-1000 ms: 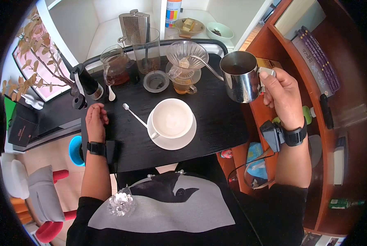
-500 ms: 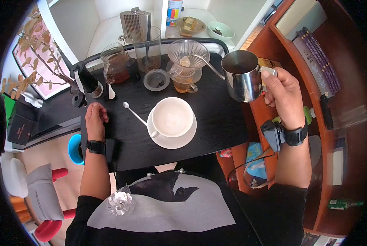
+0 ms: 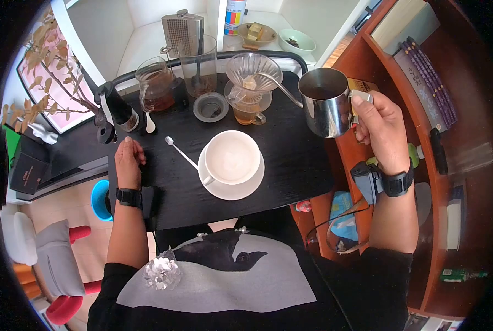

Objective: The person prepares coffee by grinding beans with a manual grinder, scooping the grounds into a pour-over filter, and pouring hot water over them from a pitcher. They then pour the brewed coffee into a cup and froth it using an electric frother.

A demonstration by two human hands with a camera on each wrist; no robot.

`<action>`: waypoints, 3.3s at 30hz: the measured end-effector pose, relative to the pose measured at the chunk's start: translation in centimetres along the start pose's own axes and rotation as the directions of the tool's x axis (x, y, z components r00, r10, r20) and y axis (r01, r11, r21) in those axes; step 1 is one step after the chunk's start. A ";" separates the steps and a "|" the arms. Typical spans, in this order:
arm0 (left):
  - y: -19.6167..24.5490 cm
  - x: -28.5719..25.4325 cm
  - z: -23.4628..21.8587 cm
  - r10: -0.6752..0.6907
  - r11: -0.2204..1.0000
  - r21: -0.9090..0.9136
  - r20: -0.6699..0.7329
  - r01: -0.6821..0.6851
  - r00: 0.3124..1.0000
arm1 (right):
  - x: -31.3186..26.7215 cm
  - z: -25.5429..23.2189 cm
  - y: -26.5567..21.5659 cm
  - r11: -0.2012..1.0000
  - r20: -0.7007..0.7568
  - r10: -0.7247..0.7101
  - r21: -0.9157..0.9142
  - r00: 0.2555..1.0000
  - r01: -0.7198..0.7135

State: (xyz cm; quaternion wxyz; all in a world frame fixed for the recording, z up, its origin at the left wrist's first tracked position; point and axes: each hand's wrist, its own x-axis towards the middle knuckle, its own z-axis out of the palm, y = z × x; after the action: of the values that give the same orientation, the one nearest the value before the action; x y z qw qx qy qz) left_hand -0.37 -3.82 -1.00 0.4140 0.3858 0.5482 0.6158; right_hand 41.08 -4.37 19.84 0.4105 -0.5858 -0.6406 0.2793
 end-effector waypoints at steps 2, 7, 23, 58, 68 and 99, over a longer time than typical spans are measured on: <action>0.0 0.0 0.0 0.022 1.000 -0.017 0.002 -0.022 1.000 | 0.0 0.0 0.1 1.000 0.003 -0.008 0.006 1.000 0.008; 0.0 0.0 0.2 0.008 1.000 -0.012 -0.019 -0.008 1.000 | 0.0 0.2 -0.3 1.000 -0.019 -0.004 -0.018 1.000 0.004; 0.2 -0.2 0.3 0.050 0.992 -0.113 0.008 -0.049 0.999 | 0.1 0.0 -0.3 1.000 0.010 -0.012 -0.010 1.000 0.013; 0.4 -0.2 0.1 0.015 0.986 -0.165 0.032 -0.010 0.999 | 0.3 0.1 -1.3 0.995 0.010 -0.026 -0.101 1.000 0.027; 0.4 -0.3 0.2 0.014 0.987 -0.161 0.024 -0.010 1.000 | 0.3 0.3 -1.6 0.995 0.008 -0.030 -0.097 1.000 0.031; 0.5 -0.3 0.2 0.004 0.990 -0.138 0.029 0.000 1.000 | 0.5 -0.1 -1.6 0.989 0.050 -0.048 -0.140 0.998 0.055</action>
State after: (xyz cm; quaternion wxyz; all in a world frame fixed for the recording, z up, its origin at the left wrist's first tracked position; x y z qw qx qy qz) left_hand -0.14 -4.05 -0.45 0.4470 0.3657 0.4978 0.6470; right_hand 40.34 -4.15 21.28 0.3600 -0.5899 -0.6831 0.2363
